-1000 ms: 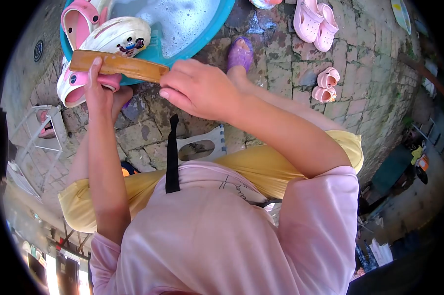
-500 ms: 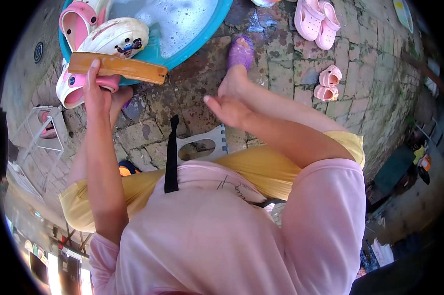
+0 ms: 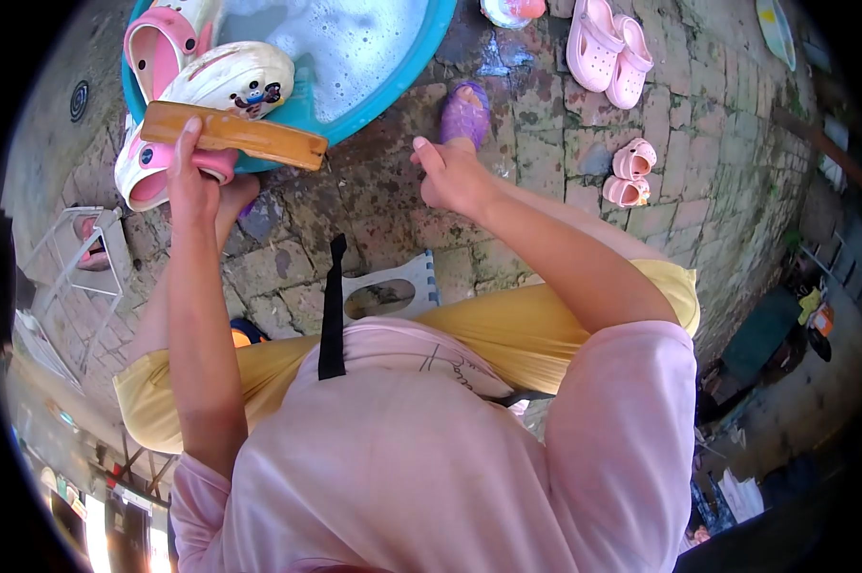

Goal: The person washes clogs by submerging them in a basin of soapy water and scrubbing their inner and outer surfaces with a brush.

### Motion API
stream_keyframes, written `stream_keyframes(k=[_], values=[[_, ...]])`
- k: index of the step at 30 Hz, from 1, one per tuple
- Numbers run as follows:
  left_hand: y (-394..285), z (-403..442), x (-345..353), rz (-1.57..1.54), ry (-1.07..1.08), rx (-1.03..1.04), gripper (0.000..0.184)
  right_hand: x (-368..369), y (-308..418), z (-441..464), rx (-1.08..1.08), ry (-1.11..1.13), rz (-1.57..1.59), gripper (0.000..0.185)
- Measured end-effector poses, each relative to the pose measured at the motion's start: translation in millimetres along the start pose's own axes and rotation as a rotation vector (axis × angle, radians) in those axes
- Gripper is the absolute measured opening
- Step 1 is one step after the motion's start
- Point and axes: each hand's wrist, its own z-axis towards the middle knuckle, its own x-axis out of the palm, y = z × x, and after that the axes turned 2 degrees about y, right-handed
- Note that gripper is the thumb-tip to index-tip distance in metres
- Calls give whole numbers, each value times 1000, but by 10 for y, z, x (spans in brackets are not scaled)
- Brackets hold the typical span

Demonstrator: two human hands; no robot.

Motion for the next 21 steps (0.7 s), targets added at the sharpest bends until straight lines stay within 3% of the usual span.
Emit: stream_keyframes(k=[1,2,3,4,5,7,9,11,13,15,21], values=[[-3,6,0,29,-14,13,39,-45,38,-1,-178,-141,-220,47],[-23,-9,16,25,-15,18,39,-58,97,-43,-183,-142,-225,47],[-47,-40,43,9,-35,-28,40,-55,158,-105,-637,-147,-539,42],[-62,-62,64,-5,-55,-76,40,-53,219,-167,-1098,-305,-848,38],[-64,-67,74,-6,-55,-72,40,-36,244,-204,-1279,-304,-997,37],[-62,-72,83,1,-64,-65,41,-48,226,-327,-1190,-34,-1051,36],[-74,-60,79,3,-47,-63,41,-137,236,-417,-852,304,-912,35],[-51,-60,40,-5,-45,-62,42,-270,286,-411,-495,471,-721,35],[-12,-20,24,-31,-16,1,41,-639,434,-317,-298,317,-584,35],[-12,-13,22,-41,-7,-5,41,-938,657,-276,-249,3,-558,41],[-15,-11,2,-80,-6,6,42,-1552,963,-572,-124,-184,-357,44]])
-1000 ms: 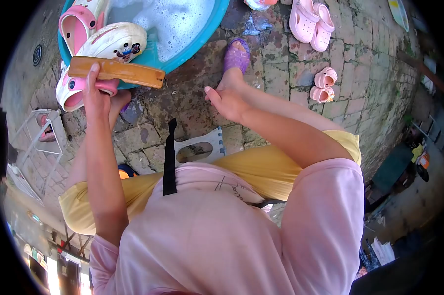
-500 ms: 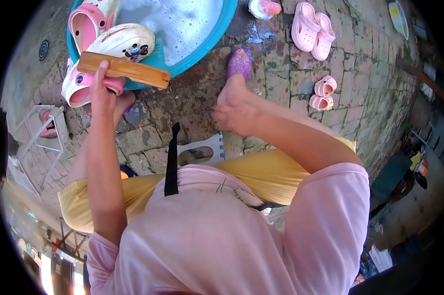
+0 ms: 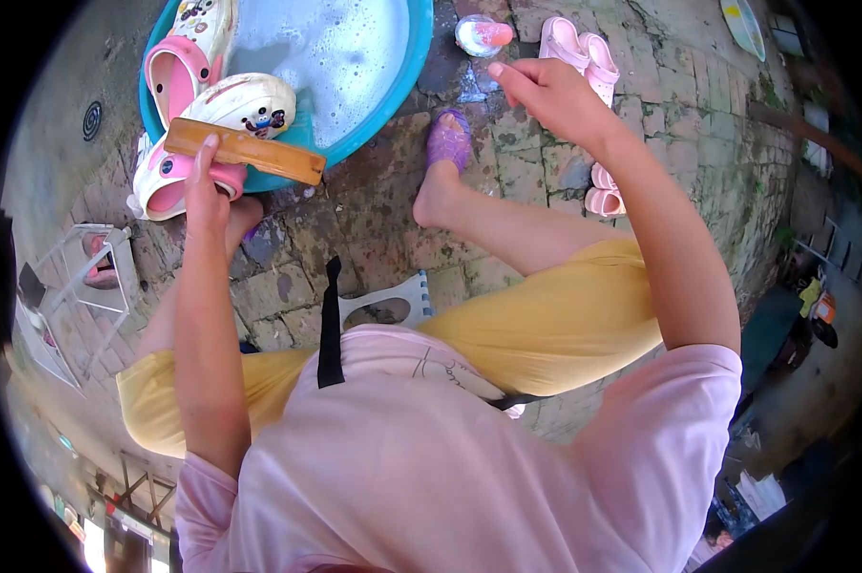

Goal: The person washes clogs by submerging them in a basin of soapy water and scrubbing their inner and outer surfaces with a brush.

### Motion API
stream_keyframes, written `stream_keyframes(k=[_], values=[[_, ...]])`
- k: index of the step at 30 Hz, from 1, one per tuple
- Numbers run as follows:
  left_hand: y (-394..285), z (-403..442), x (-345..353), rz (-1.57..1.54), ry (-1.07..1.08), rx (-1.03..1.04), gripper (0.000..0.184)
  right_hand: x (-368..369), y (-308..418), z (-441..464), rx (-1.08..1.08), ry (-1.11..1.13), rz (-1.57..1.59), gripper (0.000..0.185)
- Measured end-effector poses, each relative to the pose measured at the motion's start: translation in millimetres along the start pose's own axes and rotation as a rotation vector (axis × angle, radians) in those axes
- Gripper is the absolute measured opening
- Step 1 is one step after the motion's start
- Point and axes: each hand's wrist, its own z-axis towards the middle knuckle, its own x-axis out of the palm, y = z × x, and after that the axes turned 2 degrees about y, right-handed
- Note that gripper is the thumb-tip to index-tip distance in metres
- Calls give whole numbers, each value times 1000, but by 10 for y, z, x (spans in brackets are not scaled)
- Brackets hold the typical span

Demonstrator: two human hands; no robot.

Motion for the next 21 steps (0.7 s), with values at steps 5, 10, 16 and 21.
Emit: stream_keyframes(k=[5,10,16,21], values=[[53,179,-115,-32,54,24,42,-218,457,-369,-130,64,23,39],[-58,153,-116,-91,153,5,36,-300,1030,-158,-700,-231,-128,49],[-316,-127,46,-182,248,-78,47,129,2424,-366,-763,-174,-505,33],[-508,-219,129,224,293,227,65,784,2774,-397,-683,-434,-734,32]])
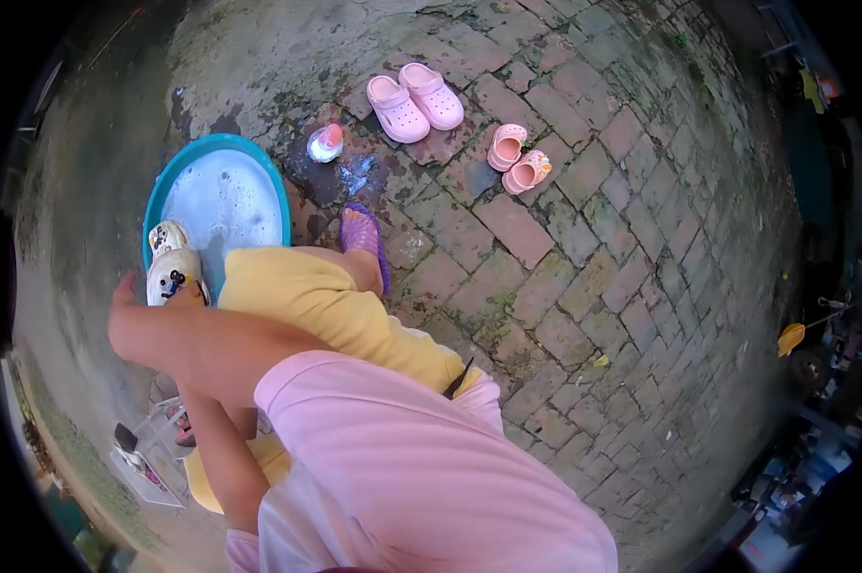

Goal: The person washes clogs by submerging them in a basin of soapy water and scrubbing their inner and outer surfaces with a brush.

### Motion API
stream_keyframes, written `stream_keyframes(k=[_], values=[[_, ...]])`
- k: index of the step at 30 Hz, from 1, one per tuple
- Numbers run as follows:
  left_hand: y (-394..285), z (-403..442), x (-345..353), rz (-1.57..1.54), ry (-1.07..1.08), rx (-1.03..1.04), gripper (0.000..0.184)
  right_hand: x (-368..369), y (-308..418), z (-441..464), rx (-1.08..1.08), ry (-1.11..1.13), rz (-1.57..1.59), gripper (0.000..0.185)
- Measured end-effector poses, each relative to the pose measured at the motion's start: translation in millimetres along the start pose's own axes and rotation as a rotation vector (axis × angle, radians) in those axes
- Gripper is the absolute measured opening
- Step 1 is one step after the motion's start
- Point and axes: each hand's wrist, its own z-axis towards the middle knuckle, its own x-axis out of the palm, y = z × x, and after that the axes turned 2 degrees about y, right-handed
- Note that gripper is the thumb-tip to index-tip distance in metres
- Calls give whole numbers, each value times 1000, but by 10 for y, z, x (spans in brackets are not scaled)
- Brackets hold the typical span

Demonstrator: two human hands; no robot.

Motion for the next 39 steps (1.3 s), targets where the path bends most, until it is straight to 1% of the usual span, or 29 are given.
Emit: stream_keyframes(k=[2,3,6,9,10,12,16,18,20,22,24,25,27,29,30,32,33,34,36,39], values=[[-81,-32,436,339,5,115,65,88,111,99,-15,23,26,32],[-73,-61,741,501,55,169,65,98,196,157,-33,37,37,31],[162,-173,1667,882,357,270,65,103,221,290,-47,55,94,31],[648,-266,2389,1180,676,309,66,65,193,367,-57,56,160,31],[798,-298,2552,1257,748,316,66,61,176,385,-56,60,177,31],[1009,-341,2712,1361,824,311,67,48,142,421,-62,59,206,31],[1147,-348,2752,1380,845,307,67,61,129,483,-70,71,243,31],[1083,-324,2681,1304,801,313,68,72,109,511,-66,82,255,31],[870,-244,2428,1160,652,337,68,69,180,566,-81,93,254,31],[575,-150,2042,994,405,353,69,110,194,606,-77,117,250,31],[377,11,1575,815,129,303,69,164,143,618,-55,147,252,31],[286,88,1311,677,-1,249,69,192,107,625,-36,165,253,31],[166,246,751,308,-179,106,70,269,-22,599,25,225,248,31],[155,303,314,-107,-237,-12,70,330,-156,599,98,284,249,32],[204,311,186,-305,-230,-72,71,311,-239,563,128,297,237,32],[421,343,-106,-576,-184,-134,71,215,-566,353,147,161,270,38],[563,325,-197,-660,-169,-154,71,125,-751,194,113,198,196,33],[685,293,-233,-729,-164,-176,72,289,-898,183,165,116,231,34],[82,-229,522,-740,-157,-207,64,393,-1158,14,234,177,308,39],[434,-149,471,-883,-60,-203,64,583,-1405,-280,235,230,336,47]])
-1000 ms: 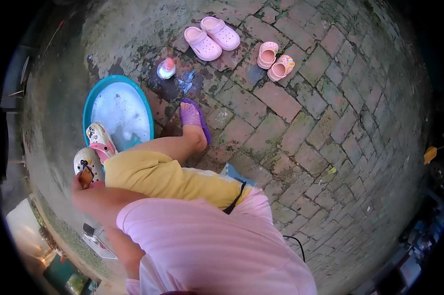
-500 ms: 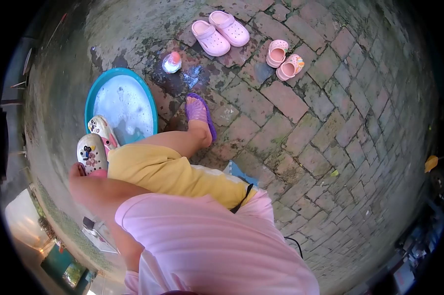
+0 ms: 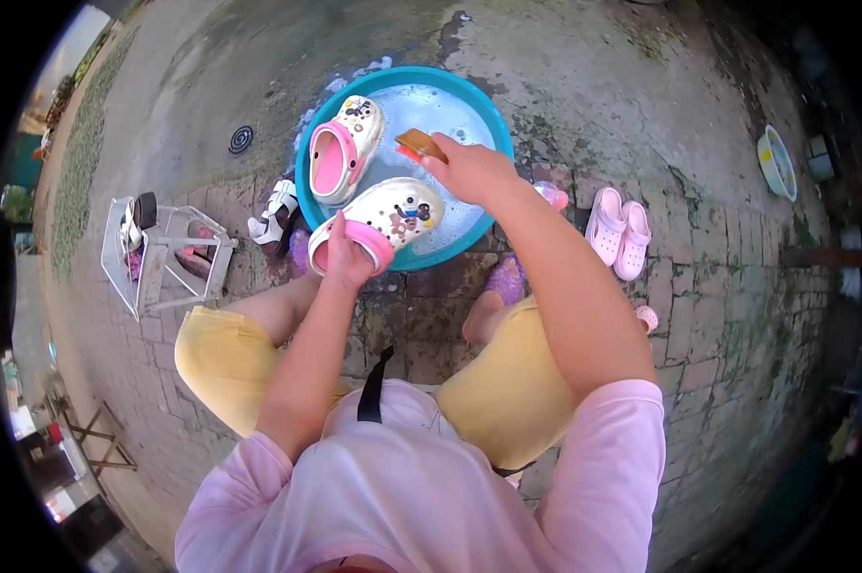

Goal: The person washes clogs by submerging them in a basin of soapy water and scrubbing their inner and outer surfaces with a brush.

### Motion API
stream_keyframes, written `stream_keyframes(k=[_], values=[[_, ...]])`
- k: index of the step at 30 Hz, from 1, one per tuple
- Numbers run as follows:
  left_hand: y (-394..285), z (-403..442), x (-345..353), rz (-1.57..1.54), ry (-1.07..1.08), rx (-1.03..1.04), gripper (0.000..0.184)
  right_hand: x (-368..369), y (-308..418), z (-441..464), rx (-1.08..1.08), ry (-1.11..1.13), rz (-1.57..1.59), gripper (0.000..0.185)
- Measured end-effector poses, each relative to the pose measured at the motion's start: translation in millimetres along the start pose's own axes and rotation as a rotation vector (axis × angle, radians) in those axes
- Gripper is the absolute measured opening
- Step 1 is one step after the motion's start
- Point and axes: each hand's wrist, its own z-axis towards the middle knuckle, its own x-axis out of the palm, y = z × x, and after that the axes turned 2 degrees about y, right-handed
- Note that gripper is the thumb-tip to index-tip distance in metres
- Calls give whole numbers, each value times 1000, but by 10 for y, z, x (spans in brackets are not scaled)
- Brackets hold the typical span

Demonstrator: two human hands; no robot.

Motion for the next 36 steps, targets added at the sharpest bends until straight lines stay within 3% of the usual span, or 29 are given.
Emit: stream_keyframes(k=[9,12,17,18,21,22,23,25,26,27,29,31,33,34,36], values=[[318,188,-252,-127,-66,-46,50,810,-54,-360,-4,311,-14,29],[402,250,-206,-284,-63,78,40,1154,93,-120,25,96,164,27],[236,229,-63,-381,-48,195,48,1280,571,176,155,-32,-30,32],[278,240,-89,-315,-92,146,52,1264,406,187,230,-40,-72,34],[463,316,-271,4,-160,-31,39,1071,154,267,348,-112,-136,42],[468,225,-293,475,-75,77,30,1046,167,256,351,-114,-123,43],[430,209,-242,461,-60,78,30,1023,198,262,352,-122,-111,44],[403,205,-150,455,-30,-109,25,1049,533,211,191,-36,-130,46],[412,191,-145,262,94,41,21,956,512,221,148,-88,-169,47],[426,169,-126,256,109,43,21,850,477,231,107,-142,-204,48],[327,129,-27,664,71,59,16,505,216,295,158,-177,-217,48],[202,41,164,722,80,26,11,372,220,266,207,-194,-236,49],[292,89,251,468,183,280,12,518,594,130,18,-235,-361,48],[422,150,218,540,153,340,15,539,774,32,-94,-249,-374,47],[405,65,288,576,188,372,15,324,557,67,-73,-315,-377,46]])
